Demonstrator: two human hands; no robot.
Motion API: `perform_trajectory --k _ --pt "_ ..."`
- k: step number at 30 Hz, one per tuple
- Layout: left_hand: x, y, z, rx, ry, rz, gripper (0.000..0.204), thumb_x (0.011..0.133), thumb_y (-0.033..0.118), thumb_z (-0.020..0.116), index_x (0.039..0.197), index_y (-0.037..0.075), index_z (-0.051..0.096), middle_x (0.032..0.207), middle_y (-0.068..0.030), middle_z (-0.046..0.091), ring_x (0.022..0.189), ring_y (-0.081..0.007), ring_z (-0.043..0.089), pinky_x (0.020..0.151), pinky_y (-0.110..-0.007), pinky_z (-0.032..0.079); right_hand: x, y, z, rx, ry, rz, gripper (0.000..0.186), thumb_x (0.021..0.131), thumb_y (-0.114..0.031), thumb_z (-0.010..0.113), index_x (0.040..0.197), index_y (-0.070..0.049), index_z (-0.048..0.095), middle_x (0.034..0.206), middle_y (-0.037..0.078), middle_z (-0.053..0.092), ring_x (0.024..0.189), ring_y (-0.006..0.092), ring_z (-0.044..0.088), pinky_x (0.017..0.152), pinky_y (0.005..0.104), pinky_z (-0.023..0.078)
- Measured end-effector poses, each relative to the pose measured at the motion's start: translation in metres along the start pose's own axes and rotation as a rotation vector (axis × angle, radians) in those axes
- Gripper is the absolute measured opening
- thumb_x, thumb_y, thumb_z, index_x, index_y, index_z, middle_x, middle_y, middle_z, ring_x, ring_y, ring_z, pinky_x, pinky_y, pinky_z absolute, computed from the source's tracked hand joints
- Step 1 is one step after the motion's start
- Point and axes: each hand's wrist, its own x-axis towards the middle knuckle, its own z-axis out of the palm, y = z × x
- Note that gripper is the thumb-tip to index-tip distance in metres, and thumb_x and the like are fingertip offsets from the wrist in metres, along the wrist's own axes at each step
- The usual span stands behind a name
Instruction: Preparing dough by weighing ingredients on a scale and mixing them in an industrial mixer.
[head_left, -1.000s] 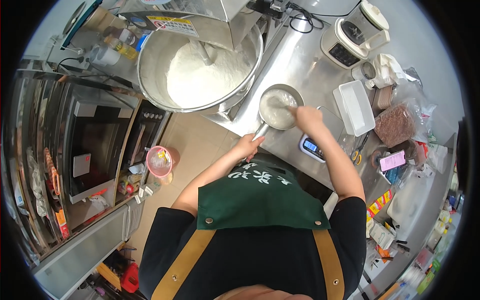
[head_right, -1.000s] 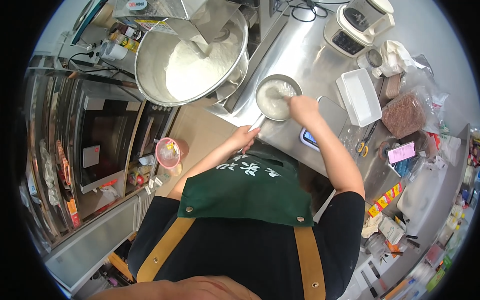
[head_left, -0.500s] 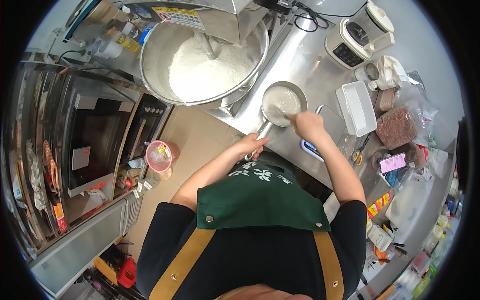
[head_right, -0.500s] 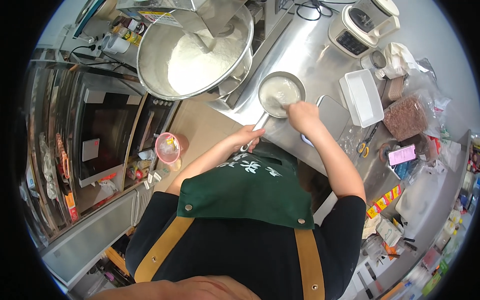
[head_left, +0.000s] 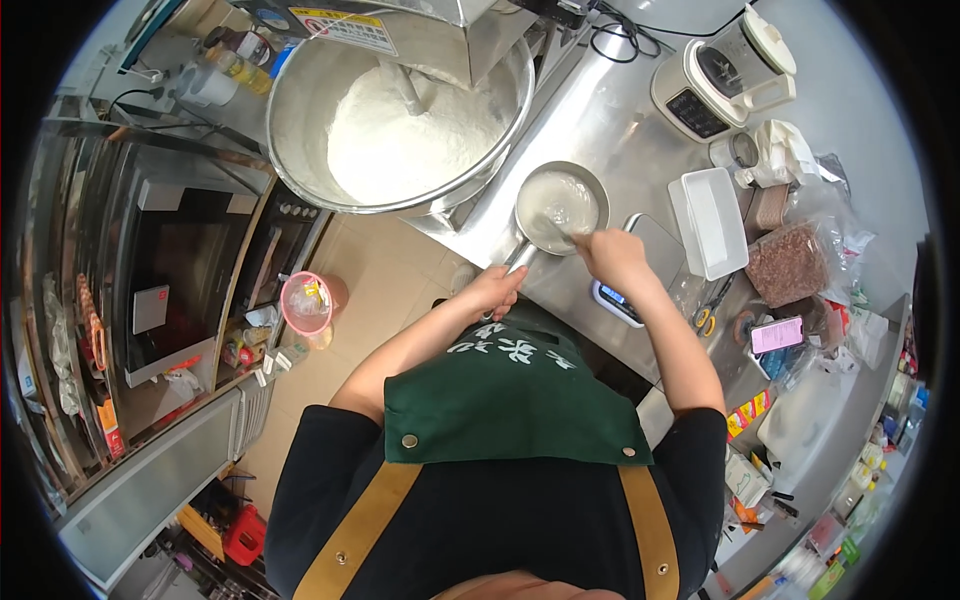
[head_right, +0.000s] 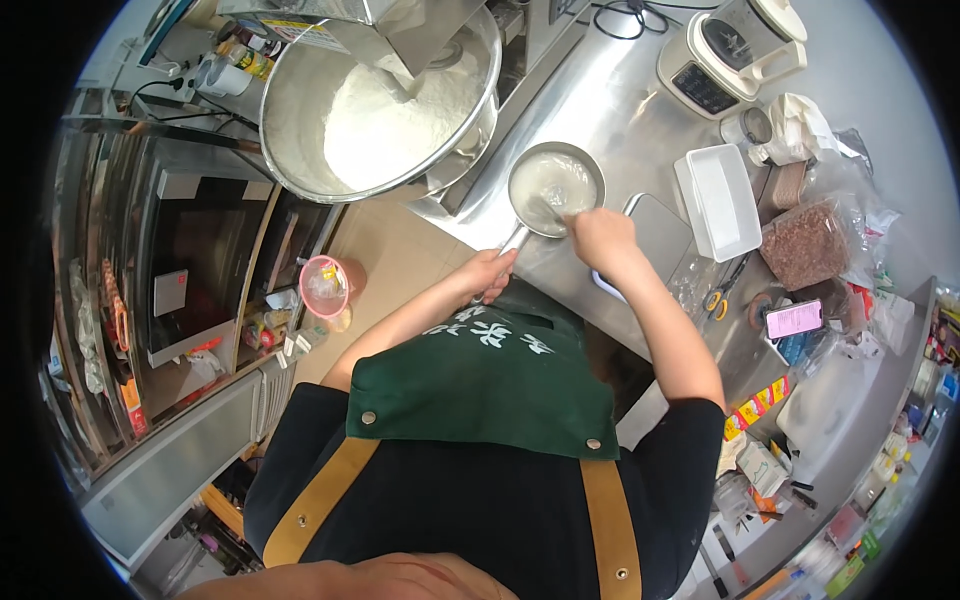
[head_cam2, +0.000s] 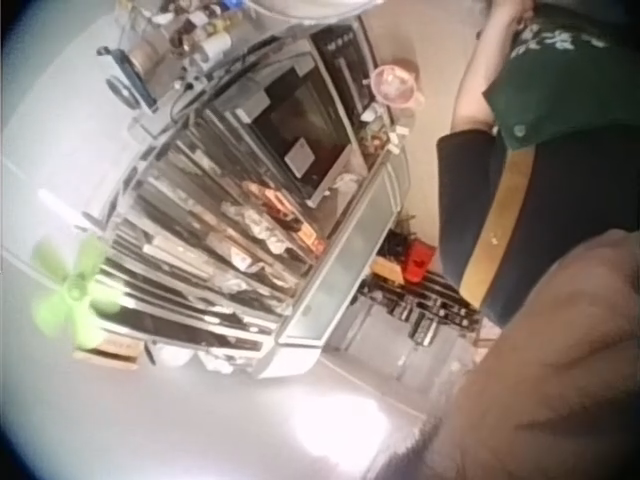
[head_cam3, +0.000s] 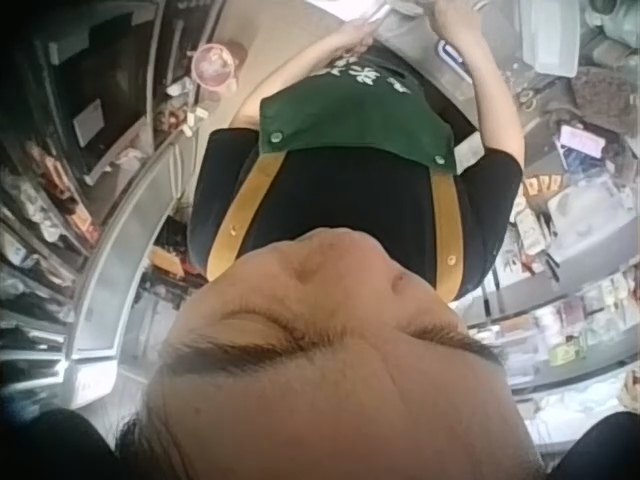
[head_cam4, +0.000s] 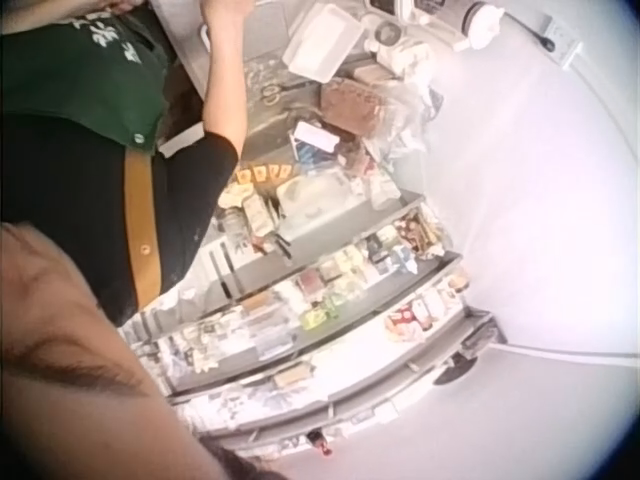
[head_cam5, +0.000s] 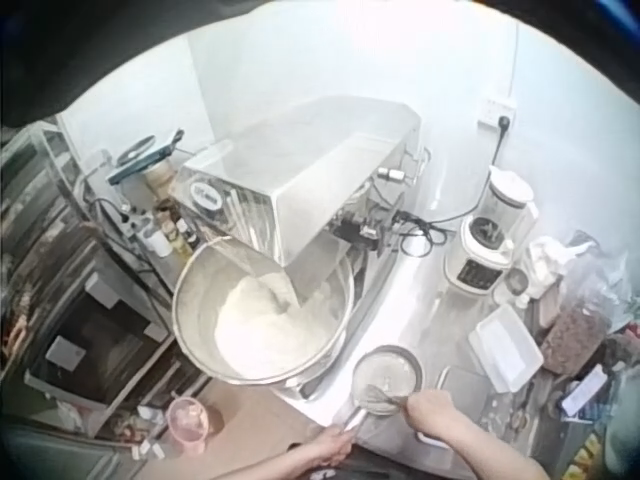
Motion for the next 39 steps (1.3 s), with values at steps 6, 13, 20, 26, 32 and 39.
perform_trajectory --k 6,13,20,26,32,39 --pt "0.001 0.001 0.0 0.041 0.03 0.058 0.035 0.09 0.04 0.045 0.079 0.006 0.04 0.048 0.0027 0.032 0.033 -0.0083 0.03 0.032 -0.026 0.028 0.004 0.012 -0.012 -0.047 -0.048 0.039 0.023 0.08 -0.012 0.046 0.094 -0.01 0.063 0.077 0.014 0.063 0.075 0.0302 0.062 0.064 0.0422 0.049" --pt "-0.006 0.003 0.004 0.055 0.063 0.045 0.033 0.09 0.036 0.045 0.078 0.007 0.039 0.048 0.0032 0.032 0.034 -0.0075 0.028 0.032 -0.026 0.026 0.006 0.016 -0.02 -0.128 -0.079 -0.049 0.026 0.08 -0.015 0.05 0.102 -0.016 0.063 0.072 0.014 0.062 0.069 0.0301 0.061 0.059 0.042 0.048" --pt "-0.003 0.005 0.0 0.048 0.008 0.014 0.032 0.09 0.037 0.046 0.078 0.008 0.04 0.051 0.0022 0.035 0.037 -0.0077 0.031 0.035 -0.025 0.028 0.007 0.028 -0.022 -0.147 -0.075 0.01 0.023 0.079 -0.015 0.052 0.098 -0.017 0.065 0.075 0.015 0.061 0.073 0.0301 0.061 0.063 0.0417 0.048" --pt "-0.002 0.004 0.0 0.075 0.032 0.022 0.032 0.09 0.037 0.046 0.078 0.008 0.04 0.05 0.0024 0.035 0.036 -0.008 0.031 0.034 -0.024 0.027 0.022 0.025 -0.017 0.029 0.147 0.136 0.022 0.078 -0.017 0.054 0.097 -0.018 0.065 0.077 0.014 0.062 0.076 0.0296 0.061 0.065 0.0406 0.049" --pt "-0.002 0.005 0.003 0.069 0.04 0.011 0.032 0.09 0.037 0.046 0.078 0.007 0.04 0.05 0.0022 0.035 0.036 -0.0079 0.032 0.033 -0.024 0.028 0.023 0.01 -0.019 0.064 0.06 0.08 0.016 0.073 -0.01 0.055 0.084 -0.007 0.066 0.082 0.015 0.064 0.081 0.0292 0.062 0.068 0.04 0.05" --pt "-0.002 0.005 0.008 0.054 0.051 0.015 0.034 0.09 0.037 0.046 0.077 0.006 0.039 0.047 0.003 0.032 0.034 -0.0078 0.03 0.033 -0.026 0.028 0.026 0.023 -0.003 -0.101 0.003 -0.027 0.028 0.078 -0.013 0.051 0.101 -0.021 0.063 0.076 0.013 0.063 0.075 0.0297 0.062 0.062 0.0409 0.049"
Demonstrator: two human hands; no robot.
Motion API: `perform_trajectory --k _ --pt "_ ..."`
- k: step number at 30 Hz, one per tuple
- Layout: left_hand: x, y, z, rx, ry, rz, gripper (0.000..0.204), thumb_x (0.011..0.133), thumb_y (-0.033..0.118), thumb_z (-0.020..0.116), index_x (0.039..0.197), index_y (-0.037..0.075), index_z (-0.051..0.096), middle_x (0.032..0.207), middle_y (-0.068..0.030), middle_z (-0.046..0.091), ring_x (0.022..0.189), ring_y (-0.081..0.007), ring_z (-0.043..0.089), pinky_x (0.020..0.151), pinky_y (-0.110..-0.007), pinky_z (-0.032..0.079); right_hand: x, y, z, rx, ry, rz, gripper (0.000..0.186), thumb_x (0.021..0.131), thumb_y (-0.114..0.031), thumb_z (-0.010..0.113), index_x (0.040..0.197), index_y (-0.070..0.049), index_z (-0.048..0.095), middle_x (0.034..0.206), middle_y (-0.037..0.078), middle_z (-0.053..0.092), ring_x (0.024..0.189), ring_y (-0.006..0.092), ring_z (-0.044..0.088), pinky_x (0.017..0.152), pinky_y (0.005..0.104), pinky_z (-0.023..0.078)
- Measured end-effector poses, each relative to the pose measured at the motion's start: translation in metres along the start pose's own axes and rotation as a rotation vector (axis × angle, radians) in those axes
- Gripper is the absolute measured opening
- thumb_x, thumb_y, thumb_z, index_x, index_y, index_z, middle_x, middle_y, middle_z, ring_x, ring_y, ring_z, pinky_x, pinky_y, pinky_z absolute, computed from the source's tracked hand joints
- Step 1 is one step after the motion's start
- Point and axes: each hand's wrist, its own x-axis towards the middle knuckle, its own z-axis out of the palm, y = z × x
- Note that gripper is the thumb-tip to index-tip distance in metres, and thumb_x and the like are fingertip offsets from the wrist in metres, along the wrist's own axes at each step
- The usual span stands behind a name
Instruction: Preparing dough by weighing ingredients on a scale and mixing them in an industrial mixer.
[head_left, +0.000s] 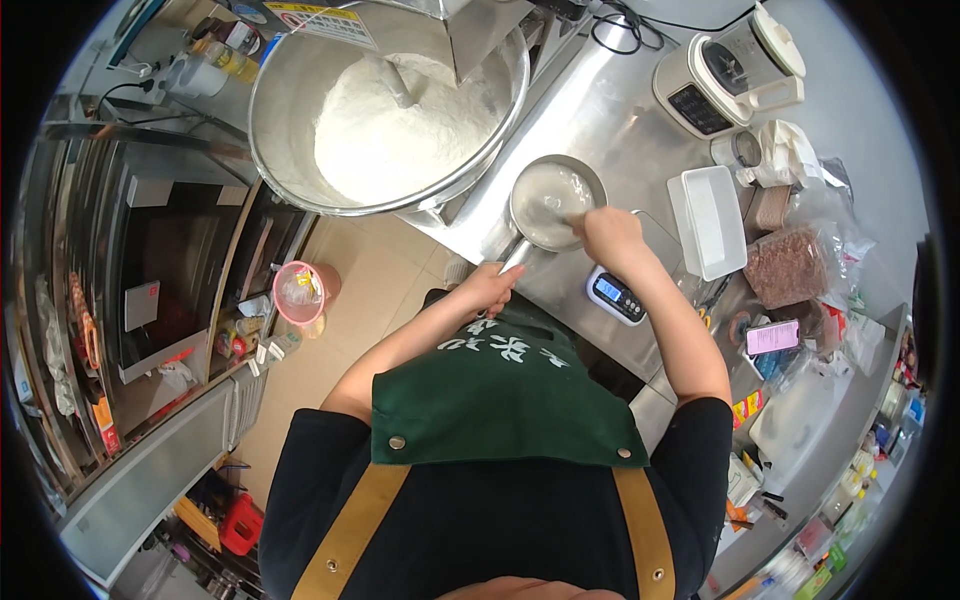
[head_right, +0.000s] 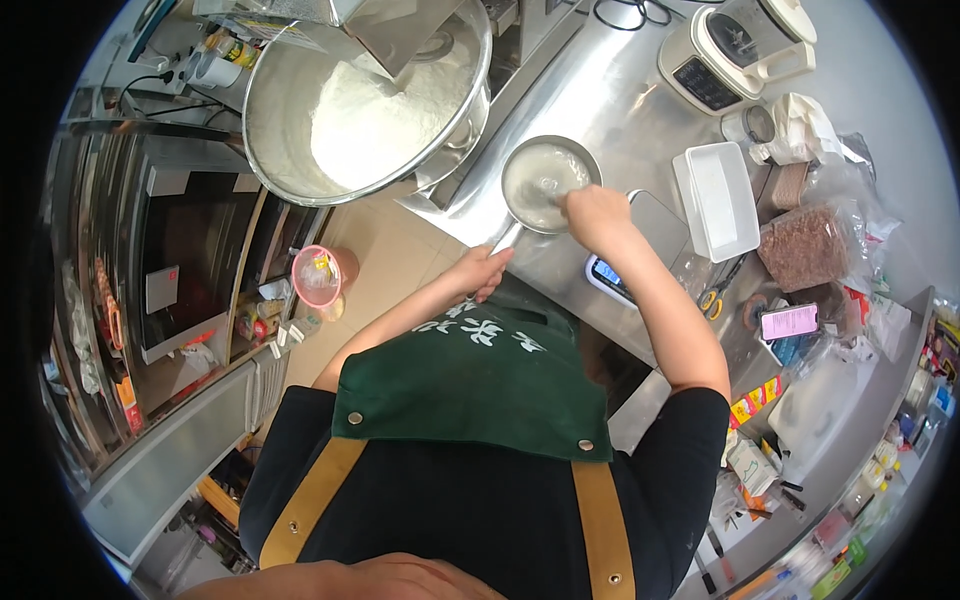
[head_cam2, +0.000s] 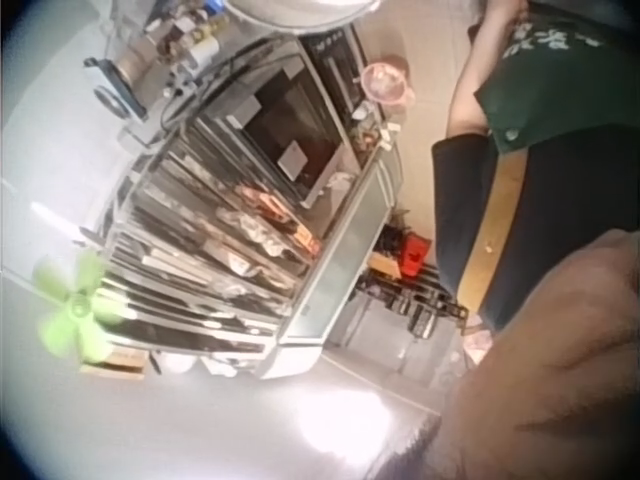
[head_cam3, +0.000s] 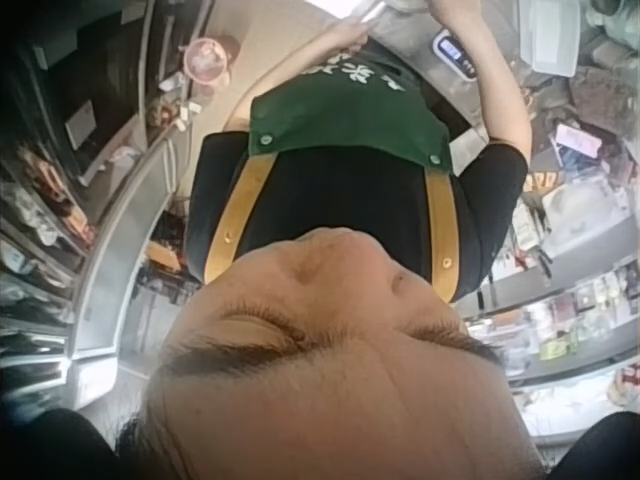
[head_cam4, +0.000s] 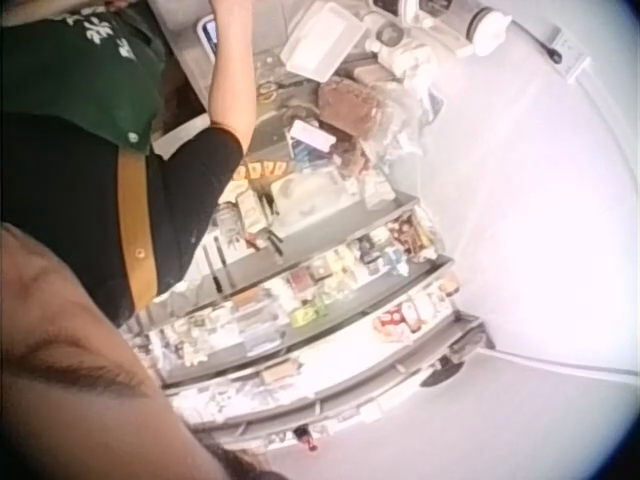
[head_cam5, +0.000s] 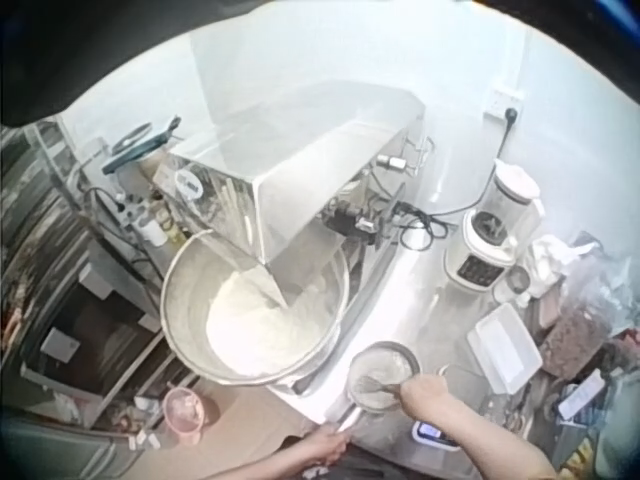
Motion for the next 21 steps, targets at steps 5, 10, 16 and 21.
perform_trajectory --k 5,10,16,21 --pt "-0.001 -0.002 -0.002 0.021 0.006 0.02 0.033 0.09 0.037 0.046 0.077 0.008 0.04 0.05 0.0023 0.035 0.035 -0.0081 0.032 0.034 -0.025 0.03 -0.014 0.007 -0.029 -0.031 -0.093 0.087 0.018 0.074 -0.007 0.052 0.083 -0.011 0.067 0.083 0.015 0.064 0.079 0.0295 0.063 0.066 0.0392 0.05" --pt "0.0 -0.004 0.001 0.055 0.025 0.049 0.032 0.09 0.035 0.046 0.077 0.006 0.04 0.049 0.0015 0.036 0.034 -0.0082 0.033 0.032 -0.025 0.03 -0.004 -0.017 -0.019 0.074 0.212 0.008 0.019 0.074 -0.008 0.052 0.086 -0.014 0.066 0.078 0.013 0.064 0.073 0.0288 0.063 0.061 0.0379 0.051" --pt "0.001 -0.014 0.003 0.152 0.089 0.151 0.033 0.09 0.033 0.047 0.08 0.003 0.043 0.048 -0.0004 0.039 0.033 -0.0091 0.036 0.03 -0.026 0.031 -0.023 0.012 -0.025 -0.066 0.054 0.017 0.02 0.079 -0.012 0.05 0.09 -0.015 0.066 0.076 0.013 0.064 0.072 0.029 0.063 0.061 0.0397 0.05" --pt "0.0 -0.013 0.003 0.205 0.07 0.154 0.031 0.091 0.033 0.046 0.081 0.004 0.042 0.049 0.0005 0.038 0.034 -0.0083 0.036 0.031 -0.025 0.033 -0.026 -0.005 -0.014 0.125 0.126 0.003 0.02 0.081 -0.015 0.048 0.091 -0.013 0.065 0.074 0.013 0.063 0.072 0.0306 0.062 0.062 0.0415 0.049"
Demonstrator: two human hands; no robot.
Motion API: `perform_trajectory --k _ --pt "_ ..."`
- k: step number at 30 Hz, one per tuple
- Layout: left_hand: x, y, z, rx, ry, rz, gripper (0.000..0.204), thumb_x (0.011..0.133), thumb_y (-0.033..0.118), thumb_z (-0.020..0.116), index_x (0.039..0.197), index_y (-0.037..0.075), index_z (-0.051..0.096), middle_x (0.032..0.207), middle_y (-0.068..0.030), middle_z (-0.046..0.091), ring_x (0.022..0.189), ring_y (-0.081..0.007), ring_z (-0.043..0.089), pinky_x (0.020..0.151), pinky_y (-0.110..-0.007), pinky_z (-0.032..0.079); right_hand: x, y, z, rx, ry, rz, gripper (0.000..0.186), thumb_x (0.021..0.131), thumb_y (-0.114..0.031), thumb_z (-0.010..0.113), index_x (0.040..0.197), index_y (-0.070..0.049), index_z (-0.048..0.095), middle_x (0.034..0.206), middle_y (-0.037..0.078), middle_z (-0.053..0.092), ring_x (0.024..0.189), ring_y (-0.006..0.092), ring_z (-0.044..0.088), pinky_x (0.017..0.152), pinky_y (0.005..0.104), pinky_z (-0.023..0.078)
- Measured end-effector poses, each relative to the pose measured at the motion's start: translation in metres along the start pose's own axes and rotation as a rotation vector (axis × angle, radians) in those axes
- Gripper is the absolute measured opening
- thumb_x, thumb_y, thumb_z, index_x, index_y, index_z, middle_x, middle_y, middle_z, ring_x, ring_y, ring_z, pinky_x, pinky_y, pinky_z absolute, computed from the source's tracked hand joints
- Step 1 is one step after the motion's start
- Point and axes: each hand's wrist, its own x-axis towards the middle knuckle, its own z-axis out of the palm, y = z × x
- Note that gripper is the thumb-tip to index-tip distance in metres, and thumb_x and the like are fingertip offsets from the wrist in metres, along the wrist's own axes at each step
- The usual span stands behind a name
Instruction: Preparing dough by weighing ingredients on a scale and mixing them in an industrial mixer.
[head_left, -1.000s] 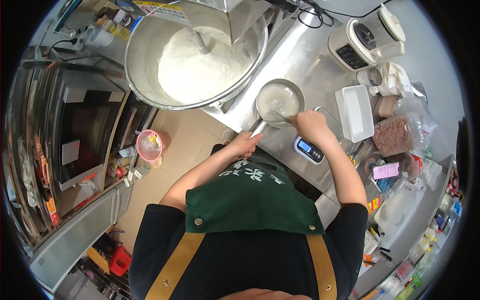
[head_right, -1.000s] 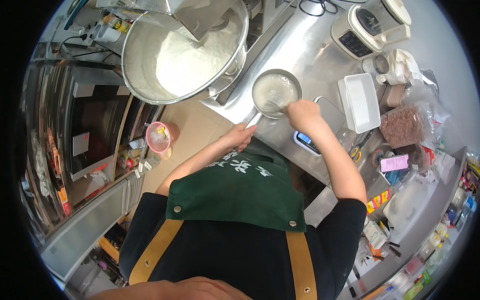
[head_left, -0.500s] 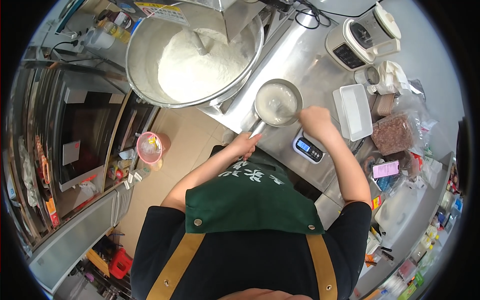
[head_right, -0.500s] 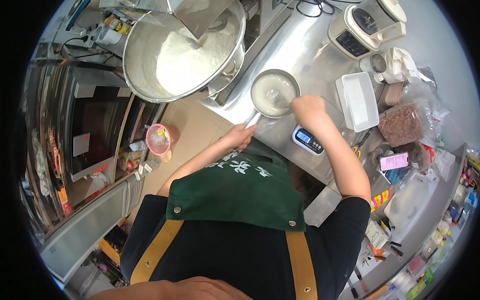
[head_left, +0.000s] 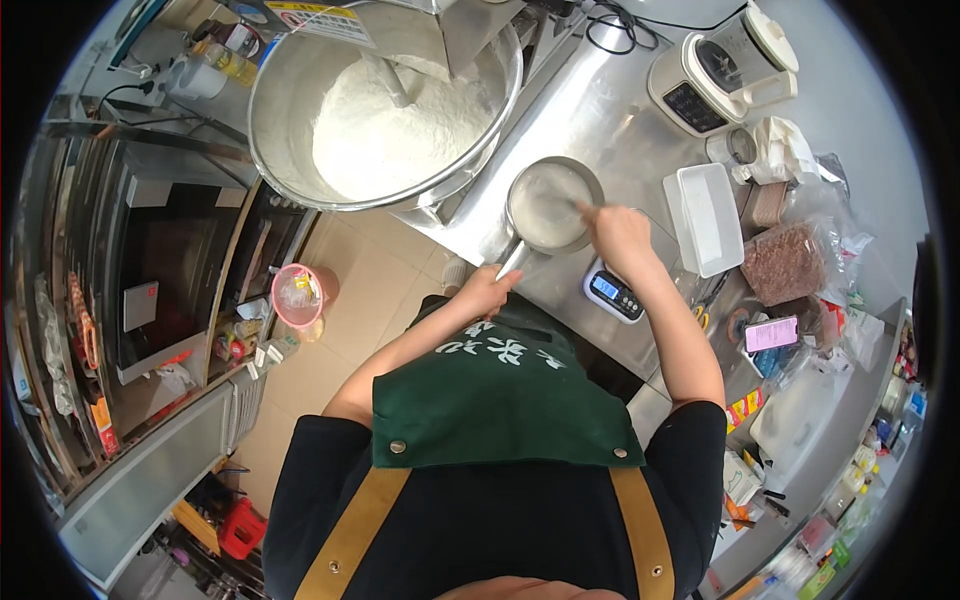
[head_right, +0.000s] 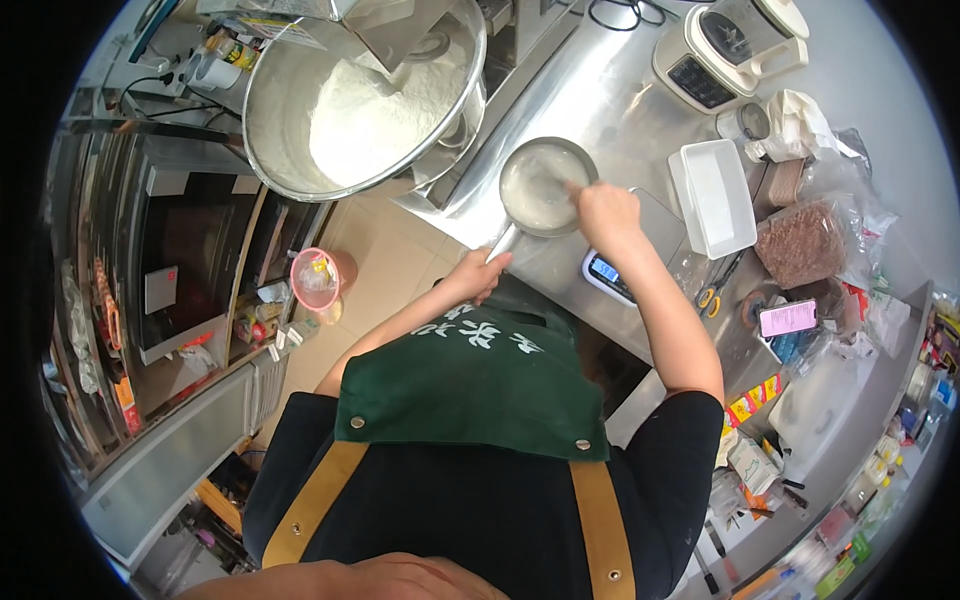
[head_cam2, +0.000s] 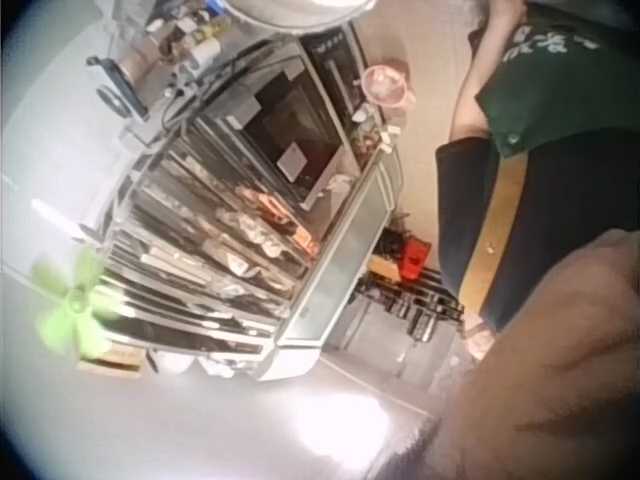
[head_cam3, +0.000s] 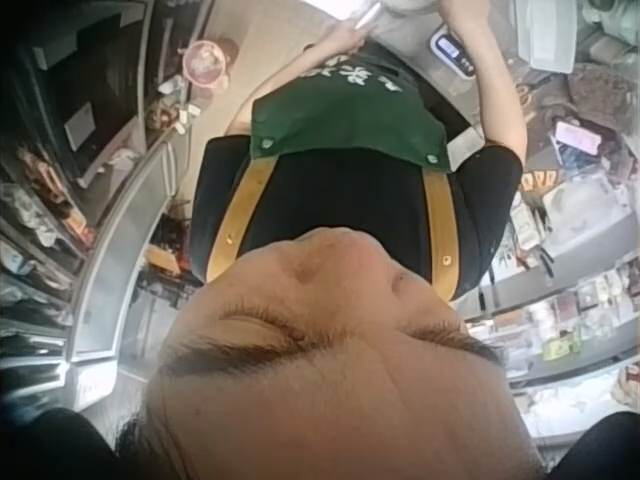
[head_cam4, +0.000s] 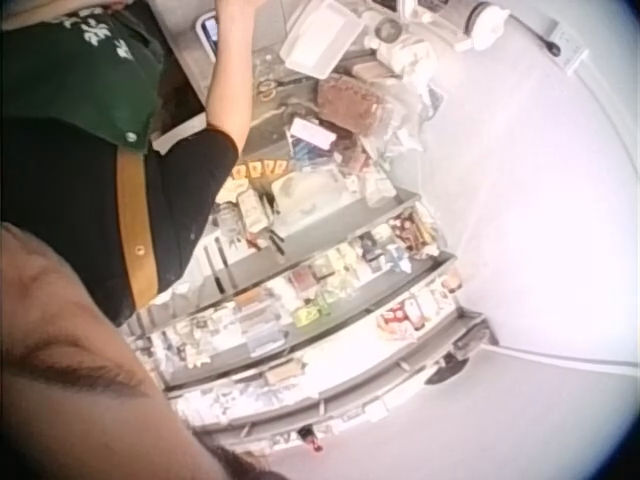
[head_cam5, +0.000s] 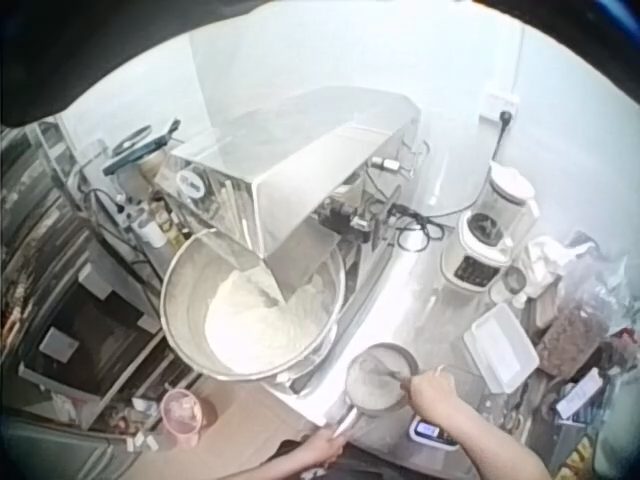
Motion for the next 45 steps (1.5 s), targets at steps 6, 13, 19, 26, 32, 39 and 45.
perform_trajectory --k 6,13,19,26,32,39,45 --pt "-0.002 0.004 0.001 -0.13 -0.012 -0.085 0.03 0.091 0.033 0.046 0.081 0.006 0.041 0.048 0.002 0.035 0.034 -0.0084 0.034 0.031 -0.025 0.031 -0.015 0.003 0.005 -0.002 -0.092 -0.065 0.021 0.084 -0.018 0.046 0.095 -0.015 0.065 0.077 0.014 0.063 0.071 0.0319 0.062 0.061 0.0421 0.049" --pt "0.0 0.008 -0.006 -0.236 -0.043 -0.13 0.031 0.089 0.035 0.048 0.076 0.008 0.038 0.047 0.0033 0.033 0.033 -0.0081 0.031 0.032 -0.025 0.029 0.002 0.0 0.005 -0.046 -0.032 0.057 0.019 0.082 -0.014 0.047 0.087 -0.01 0.065 0.08 0.016 0.063 0.073 0.0314 0.062 0.063 0.0439 0.048" --pt "-0.007 0.011 -0.004 -0.277 -0.091 -0.158 0.028 0.089 0.033 0.049 0.078 0.008 0.04 0.051 0.0029 0.036 0.037 -0.0079 0.034 0.034 -0.024 0.031 0.021 -0.003 0.007 0.049 0.117 0.196 0.018 0.076 -0.008 0.05 0.084 -0.007 0.066 0.079 0.015 0.064 0.078 0.0304 0.063 0.065 0.0408 0.05" --pt "-0.005 0.008 -0.004 -0.397 -0.184 -0.128 0.021 0.09 0.026 0.048 0.082 0.007 0.04 0.052 0.0024 0.037 0.038 -0.0073 0.035 0.035 -0.024 0.031 0.022 -0.006 0.016 0.014 0.083 0.087 0.016 0.077 -0.011 0.052 0.084 -0.008 0.066 0.077 0.015 0.063 0.074 0.0319 0.062 0.063 0.0419 0.049" --pt "-0.016 0.016 -0.009 -0.238 -0.137 -0.079 0.019 0.09 0.023 0.047 0.087 0.006 0.039 0.052 0.0024 0.036 0.038 -0.0065 0.033 0.035 -0.024 0.029 -0.028 0.008 -0.02 0.044 0.142 0.072 0.022 0.08 -0.018 0.054 0.099 -0.016 0.064 0.071 0.014 0.061 0.067 0.0303 0.061 0.056 0.039 0.047" --pt "-0.029 0.027 -0.011 -0.152 -0.12 0.025 0.018 0.091 0.021 0.046 0.084 0.005 0.04 0.051 0.003 0.035 0.037 -0.0057 0.032 0.034 -0.023 0.027 -0.064 -0.002 -0.024 0.167 0.346 0.164 0.023 0.078 -0.017 0.058 0.099 -0.016 0.065 0.061 0.01 0.054 0.057 0.0289 0.056 0.053 0.0393 0.043" --pt "-0.035 0.037 -0.008 -0.148 -0.105 0.079 0.02 0.091 0.021 0.046 0.082 0.005 0.041 0.05 0.0032 0.035 0.036 -0.0057 0.032 0.033 -0.023 0.026 -0.074 -0.002 -0.021 0.182 0.392 0.154 0.024 0.077 -0.016 0.059 0.099 -0.016 0.066 0.061 0.01 0.053 0.055 0.0283 0.055 0.051 0.0385 0.043"
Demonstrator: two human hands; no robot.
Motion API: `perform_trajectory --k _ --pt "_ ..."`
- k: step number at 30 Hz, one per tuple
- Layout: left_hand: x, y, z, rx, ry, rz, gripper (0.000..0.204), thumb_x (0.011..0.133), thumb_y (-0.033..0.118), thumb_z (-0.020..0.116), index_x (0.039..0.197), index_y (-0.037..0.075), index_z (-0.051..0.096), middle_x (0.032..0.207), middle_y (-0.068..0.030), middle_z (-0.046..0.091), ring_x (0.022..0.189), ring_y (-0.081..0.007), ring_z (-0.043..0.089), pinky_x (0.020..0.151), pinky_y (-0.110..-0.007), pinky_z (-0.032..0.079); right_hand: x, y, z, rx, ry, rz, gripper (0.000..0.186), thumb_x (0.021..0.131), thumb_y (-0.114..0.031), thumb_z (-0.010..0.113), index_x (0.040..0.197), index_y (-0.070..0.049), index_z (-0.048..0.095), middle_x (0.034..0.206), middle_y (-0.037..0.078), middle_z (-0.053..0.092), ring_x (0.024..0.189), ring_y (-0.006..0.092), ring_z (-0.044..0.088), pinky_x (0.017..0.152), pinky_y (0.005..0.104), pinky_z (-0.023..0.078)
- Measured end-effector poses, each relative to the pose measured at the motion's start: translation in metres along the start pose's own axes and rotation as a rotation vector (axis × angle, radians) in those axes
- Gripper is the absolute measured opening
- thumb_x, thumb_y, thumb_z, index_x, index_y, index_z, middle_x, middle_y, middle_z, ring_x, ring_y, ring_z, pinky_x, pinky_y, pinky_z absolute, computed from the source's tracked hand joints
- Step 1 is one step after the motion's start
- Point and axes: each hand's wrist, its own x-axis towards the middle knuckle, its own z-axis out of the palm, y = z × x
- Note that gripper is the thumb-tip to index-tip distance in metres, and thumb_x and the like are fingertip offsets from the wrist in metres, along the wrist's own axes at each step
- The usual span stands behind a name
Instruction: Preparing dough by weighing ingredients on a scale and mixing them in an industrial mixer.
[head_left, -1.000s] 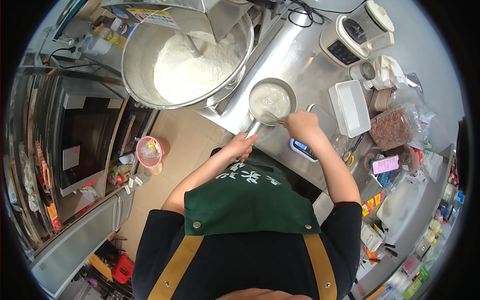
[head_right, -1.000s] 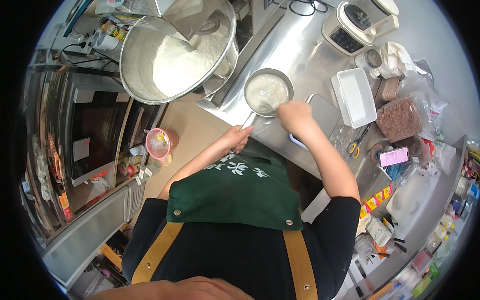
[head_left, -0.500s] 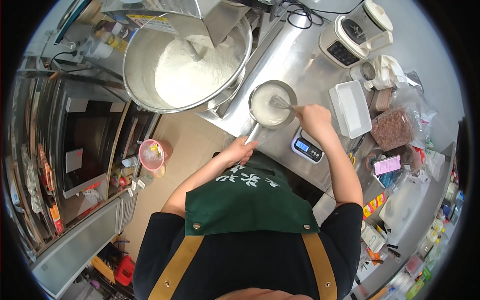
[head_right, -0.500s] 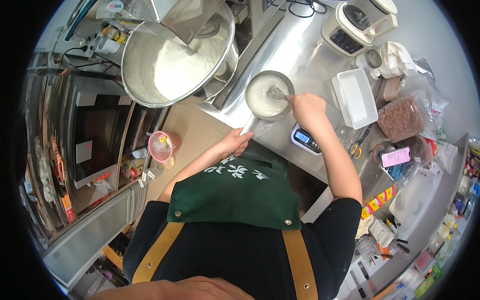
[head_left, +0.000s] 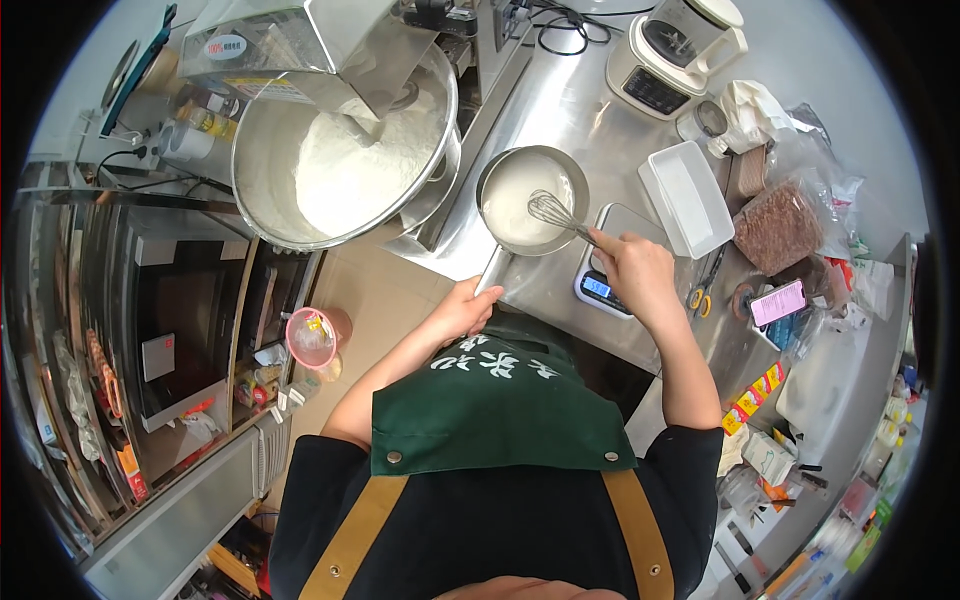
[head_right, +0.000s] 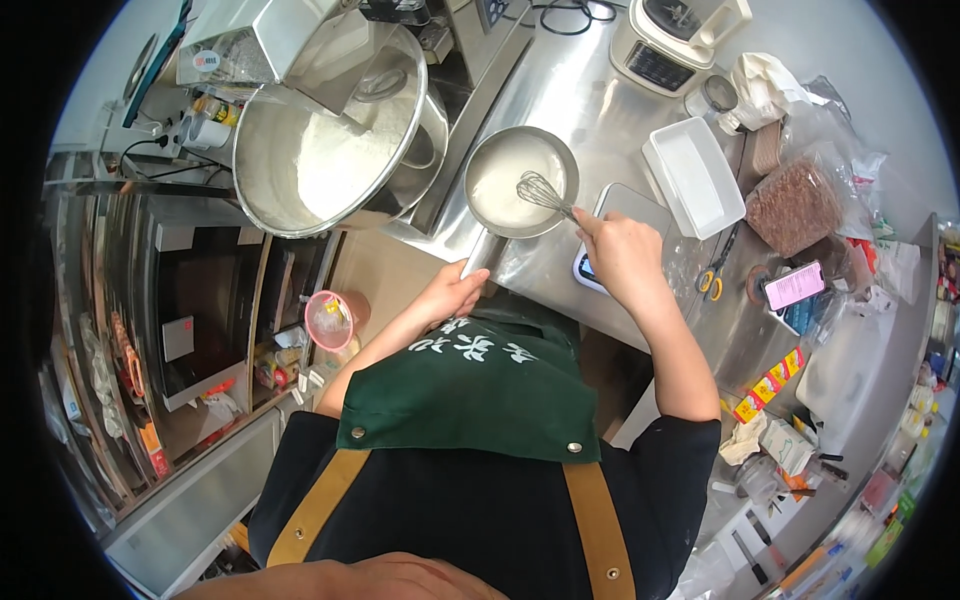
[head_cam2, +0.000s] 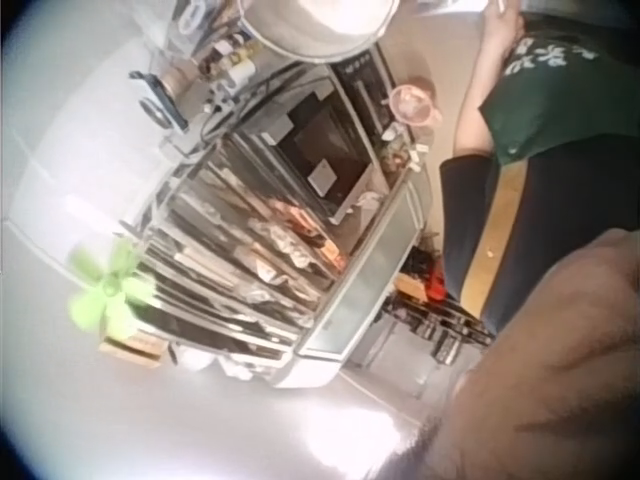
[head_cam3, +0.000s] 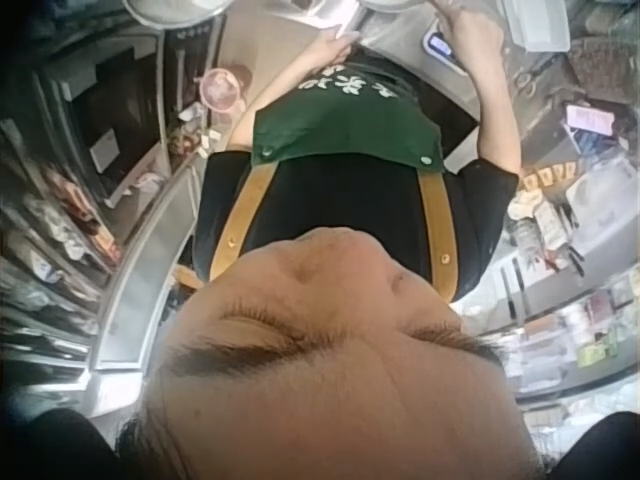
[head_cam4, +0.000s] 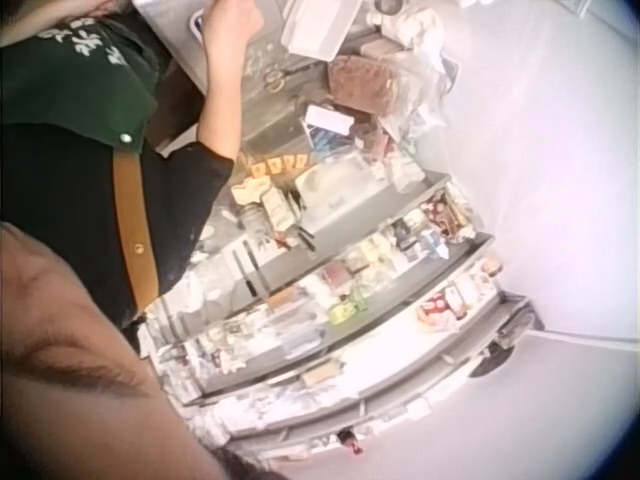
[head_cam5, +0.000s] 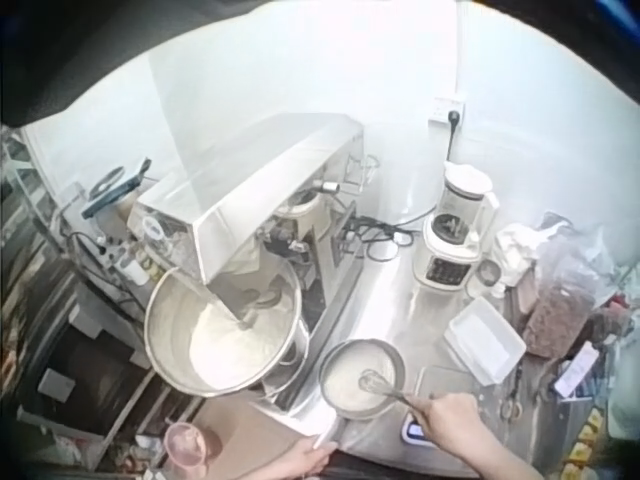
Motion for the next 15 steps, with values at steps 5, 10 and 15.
perform_trajectory --k 5,10,15 --pt "0.003 -0.002 0.002 0.001 -0.013 -0.023 0.022 0.091 0.023 0.047 0.081 0.005 0.04 0.051 0.0023 0.036 0.037 -0.0061 0.032 0.033 -0.022 0.025 -0.005 0.006 0.008 0.006 0.012 -0.033 0.023 0.078 -0.018 0.058 0.1 -0.017 0.065 0.063 0.01 0.056 0.054 0.0292 0.056 0.05 0.0395 0.044" --pt "0.011 -0.013 0.0 -0.215 -0.062 -0.201 0.023 0.09 0.026 0.049 0.079 0.006 0.042 0.052 0.0015 0.038 0.037 -0.0063 0.032 0.032 -0.021 0.023 -0.005 0.007 0.019 -0.014 -0.039 -0.037 0.022 0.079 -0.019 0.057 0.1 -0.018 0.065 0.063 0.01 0.056 0.053 0.0288 0.056 0.048 0.0392 0.044" --pt "0.013 -0.022 -0.005 -0.411 -0.191 -0.256 0.024 0.089 0.027 0.051 0.077 0.007 0.045 0.051 0.002 0.037 0.036 -0.006 0.031 0.032 -0.02 0.021 -0.005 0.005 0.023 -0.04 -0.04 -0.043 0.022 0.079 -0.02 0.057 0.1 -0.018 0.065 0.063 0.01 0.056 0.053 0.0284 0.056 0.047 0.0388 0.043"
